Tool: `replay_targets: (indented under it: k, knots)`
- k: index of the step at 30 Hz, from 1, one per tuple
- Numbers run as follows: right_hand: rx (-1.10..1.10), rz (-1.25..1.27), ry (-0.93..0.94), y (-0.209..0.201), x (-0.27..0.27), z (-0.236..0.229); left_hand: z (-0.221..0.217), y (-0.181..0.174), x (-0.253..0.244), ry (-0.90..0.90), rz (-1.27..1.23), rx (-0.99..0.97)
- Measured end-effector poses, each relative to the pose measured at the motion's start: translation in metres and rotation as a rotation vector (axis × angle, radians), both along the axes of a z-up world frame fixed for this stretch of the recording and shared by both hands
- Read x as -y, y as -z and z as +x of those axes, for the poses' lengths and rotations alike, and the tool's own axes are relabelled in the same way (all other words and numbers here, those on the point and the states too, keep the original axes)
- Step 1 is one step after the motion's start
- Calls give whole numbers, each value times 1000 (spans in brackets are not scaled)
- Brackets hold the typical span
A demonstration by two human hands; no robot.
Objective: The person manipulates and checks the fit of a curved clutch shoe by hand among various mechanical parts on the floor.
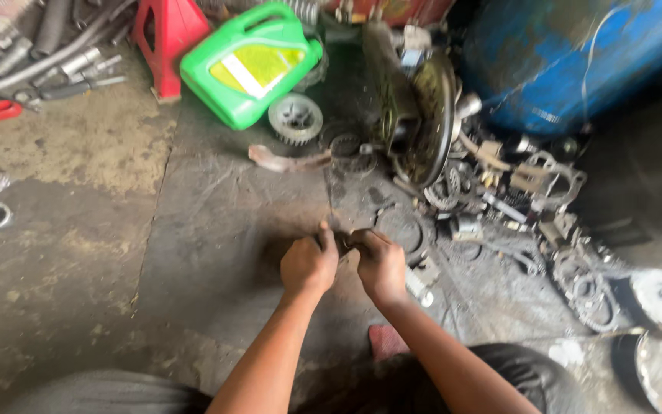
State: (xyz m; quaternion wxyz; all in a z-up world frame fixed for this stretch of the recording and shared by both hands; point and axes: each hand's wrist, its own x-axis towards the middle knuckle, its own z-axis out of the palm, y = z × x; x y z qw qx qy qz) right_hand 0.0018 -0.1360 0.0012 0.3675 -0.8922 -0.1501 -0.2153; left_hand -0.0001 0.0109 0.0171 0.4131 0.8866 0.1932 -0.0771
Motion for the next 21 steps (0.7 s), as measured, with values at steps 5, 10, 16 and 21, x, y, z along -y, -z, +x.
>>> replay_targets:
  k: [5,10,16,21]
  knots:
    - [-75,114,-28,-4,1,14,0,-2,0,-25,11,36]
    - [-53,-25,-34,-4,5,14,-4,3,7,-31,56,15]
    - [-54,10,-37,-13,-6,-4,-6,-1,2,-17,60,57]
    - [10,33,57,-3,1,16,2,4,5,-68,51,98]
